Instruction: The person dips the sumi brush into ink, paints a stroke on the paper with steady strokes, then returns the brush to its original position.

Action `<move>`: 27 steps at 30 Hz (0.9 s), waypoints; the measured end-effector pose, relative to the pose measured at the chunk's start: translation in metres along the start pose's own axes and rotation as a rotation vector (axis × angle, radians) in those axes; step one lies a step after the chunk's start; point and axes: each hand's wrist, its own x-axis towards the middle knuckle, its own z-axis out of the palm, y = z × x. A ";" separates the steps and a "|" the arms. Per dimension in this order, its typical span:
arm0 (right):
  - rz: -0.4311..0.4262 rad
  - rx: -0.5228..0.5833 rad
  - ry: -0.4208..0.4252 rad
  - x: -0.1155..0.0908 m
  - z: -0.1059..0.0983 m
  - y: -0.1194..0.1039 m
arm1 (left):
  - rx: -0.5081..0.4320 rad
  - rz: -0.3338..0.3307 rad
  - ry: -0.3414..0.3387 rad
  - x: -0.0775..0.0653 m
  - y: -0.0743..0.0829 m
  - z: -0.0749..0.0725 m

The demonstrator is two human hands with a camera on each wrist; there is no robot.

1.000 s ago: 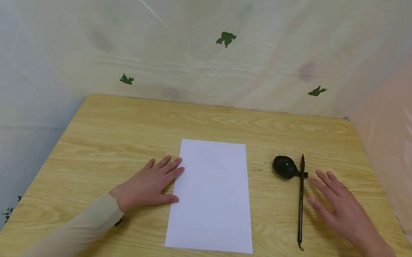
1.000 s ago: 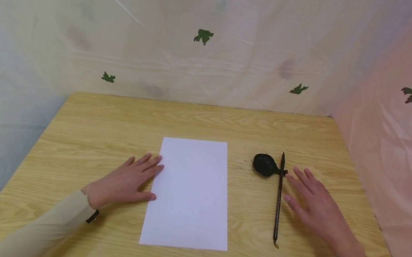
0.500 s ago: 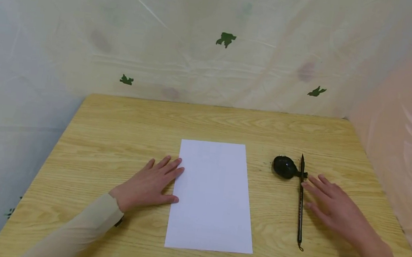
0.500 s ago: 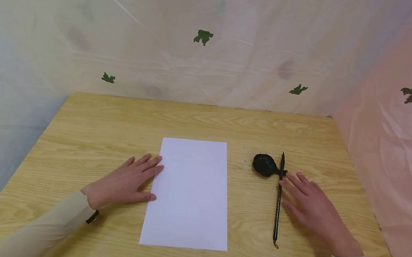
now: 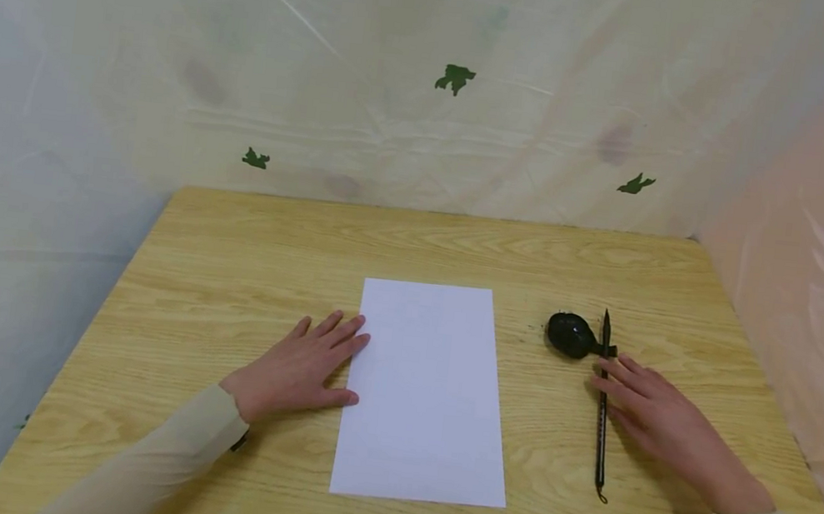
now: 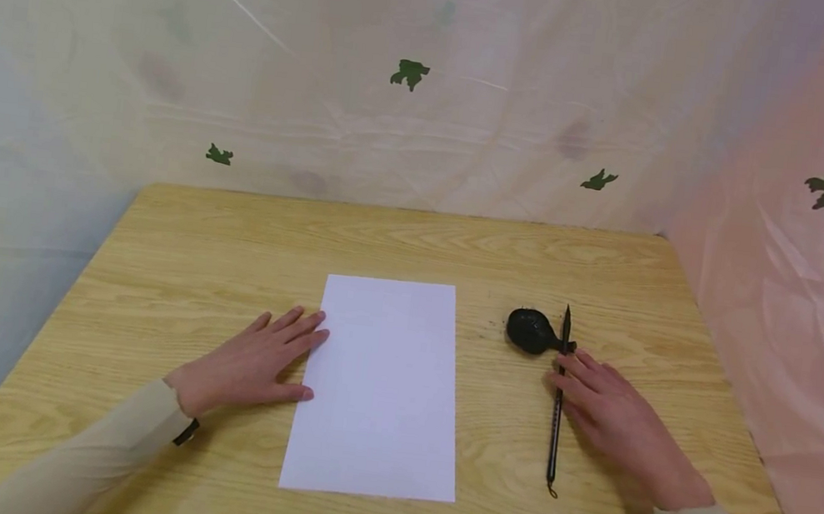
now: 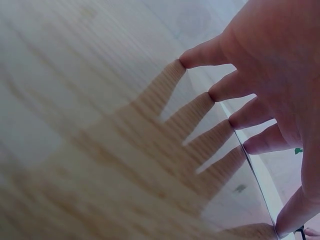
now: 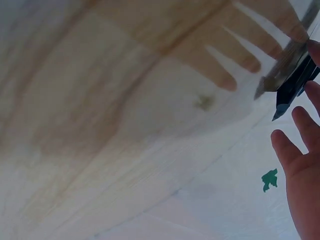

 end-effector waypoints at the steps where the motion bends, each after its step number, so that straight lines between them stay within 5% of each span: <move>1: -0.006 0.004 0.003 0.001 0.000 0.000 | 0.000 0.001 0.003 0.000 0.000 0.000; 10: -0.053 0.006 0.027 0.007 -0.001 -0.002 | -0.002 0.004 0.005 0.000 -0.001 0.001; 20: -0.064 -0.062 -0.100 0.006 -0.008 -0.009 | -0.003 0.006 0.009 0.000 0.000 0.001; 27: -0.088 -0.114 -0.077 0.009 -0.006 -0.013 | 0.007 0.002 0.012 0.001 -0.001 0.002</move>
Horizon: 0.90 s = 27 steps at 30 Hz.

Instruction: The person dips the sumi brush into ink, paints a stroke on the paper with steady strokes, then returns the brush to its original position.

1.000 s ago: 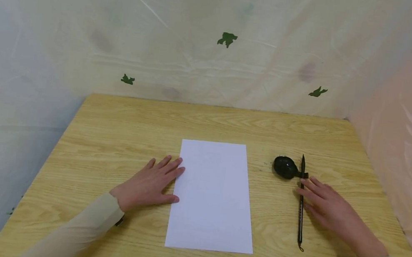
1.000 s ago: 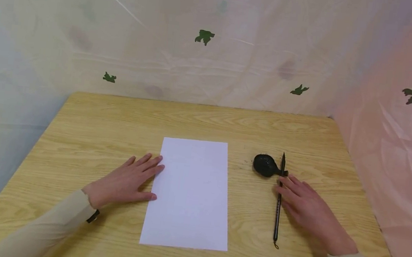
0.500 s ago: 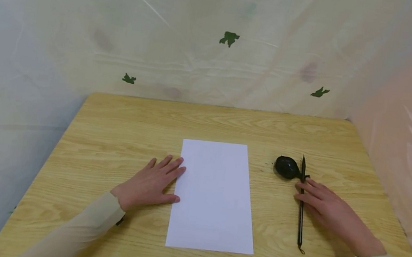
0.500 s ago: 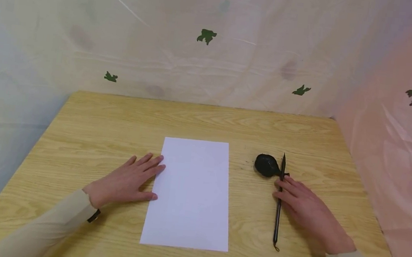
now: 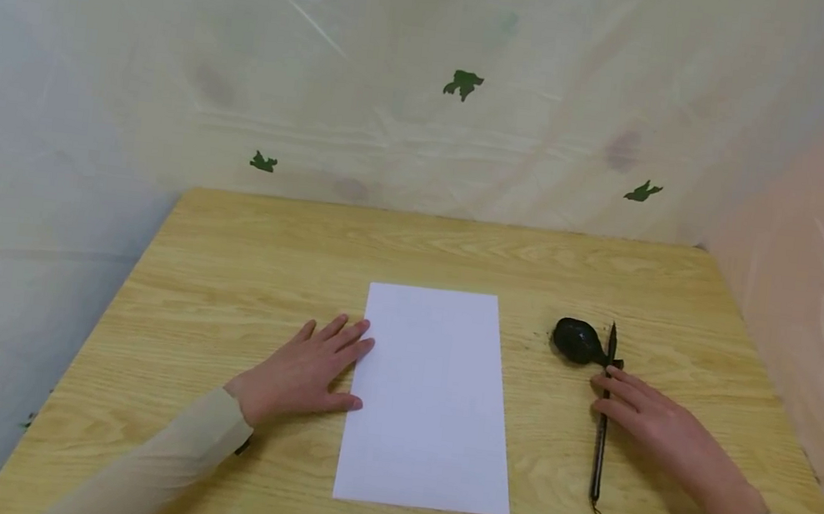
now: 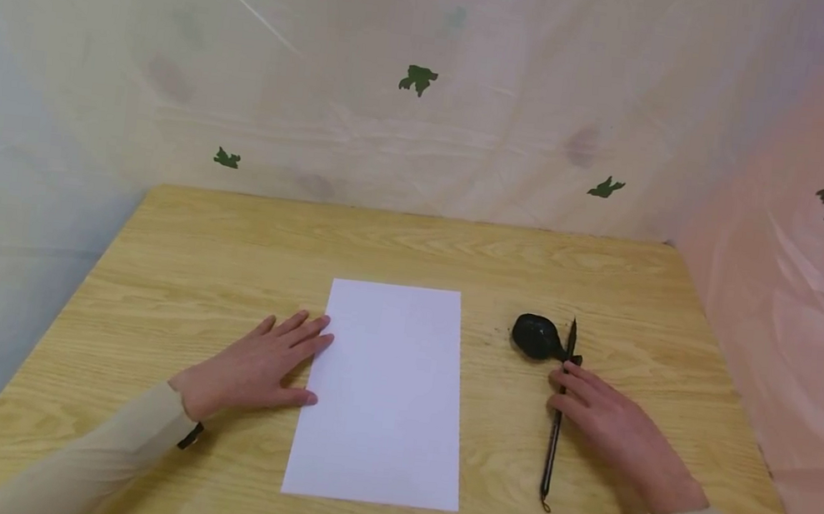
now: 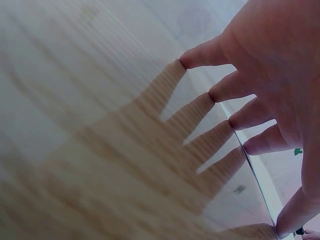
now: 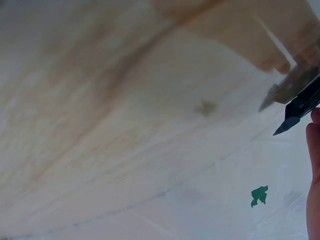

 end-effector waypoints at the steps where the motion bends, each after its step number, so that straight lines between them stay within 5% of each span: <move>1: 0.000 -0.008 0.004 0.000 0.000 -0.001 | 0.000 -0.002 -0.001 0.000 0.000 0.000; 19: 0.075 -0.102 0.085 0.003 -0.018 -0.008 | -0.015 -0.002 -0.011 -0.002 0.000 0.002; 27: 0.105 -0.077 0.294 0.012 -0.023 -0.008 | -0.020 0.000 -0.006 -0.002 0.000 0.001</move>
